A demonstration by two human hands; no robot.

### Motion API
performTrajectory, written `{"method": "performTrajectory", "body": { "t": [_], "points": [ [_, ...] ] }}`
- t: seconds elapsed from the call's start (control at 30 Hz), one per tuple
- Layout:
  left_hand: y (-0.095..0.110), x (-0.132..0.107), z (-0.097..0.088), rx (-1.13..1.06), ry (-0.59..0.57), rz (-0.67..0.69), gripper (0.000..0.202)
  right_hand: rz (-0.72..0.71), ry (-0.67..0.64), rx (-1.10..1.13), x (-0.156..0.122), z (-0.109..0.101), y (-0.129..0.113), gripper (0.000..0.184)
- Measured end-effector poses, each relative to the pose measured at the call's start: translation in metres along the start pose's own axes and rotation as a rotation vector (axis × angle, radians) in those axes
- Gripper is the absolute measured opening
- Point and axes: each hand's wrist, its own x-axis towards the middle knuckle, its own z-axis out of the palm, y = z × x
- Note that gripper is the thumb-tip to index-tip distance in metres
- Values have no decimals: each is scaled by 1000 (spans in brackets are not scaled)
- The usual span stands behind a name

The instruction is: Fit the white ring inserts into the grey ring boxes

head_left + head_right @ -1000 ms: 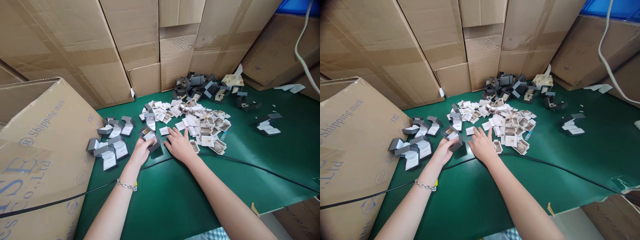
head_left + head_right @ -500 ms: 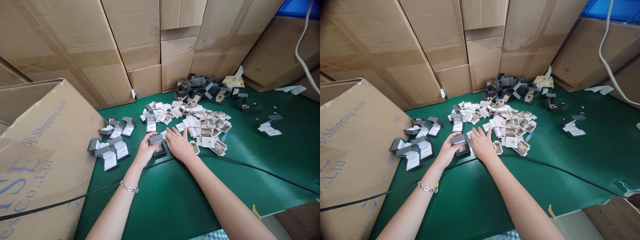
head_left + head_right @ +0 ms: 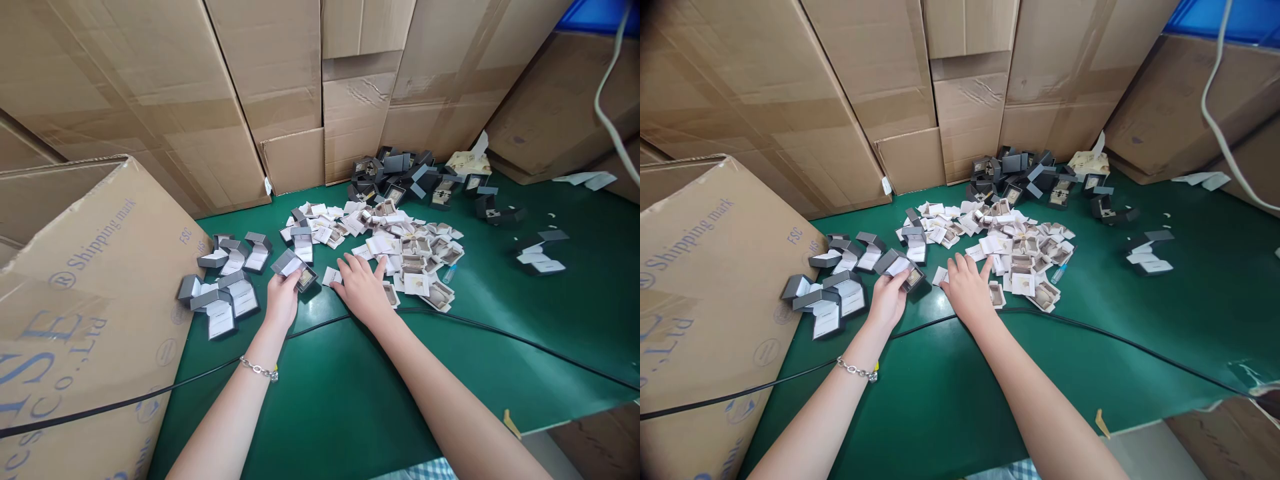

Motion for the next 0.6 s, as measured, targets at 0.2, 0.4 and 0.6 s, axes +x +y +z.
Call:
{"method": "performTrajectory", "body": {
  "t": [0.2,0.4,0.6],
  "points": [
    [-2,7,-1,-80,34,11,28,12,-35,30,1,3,-3,28],
    [-2,5,-1,-90,42,15,28,139,-105,154,3,-2,-8,18],
    [0,4,-1,-75,25,-4,25,138,-93,98,6,0,-9,29]
  ]
}}
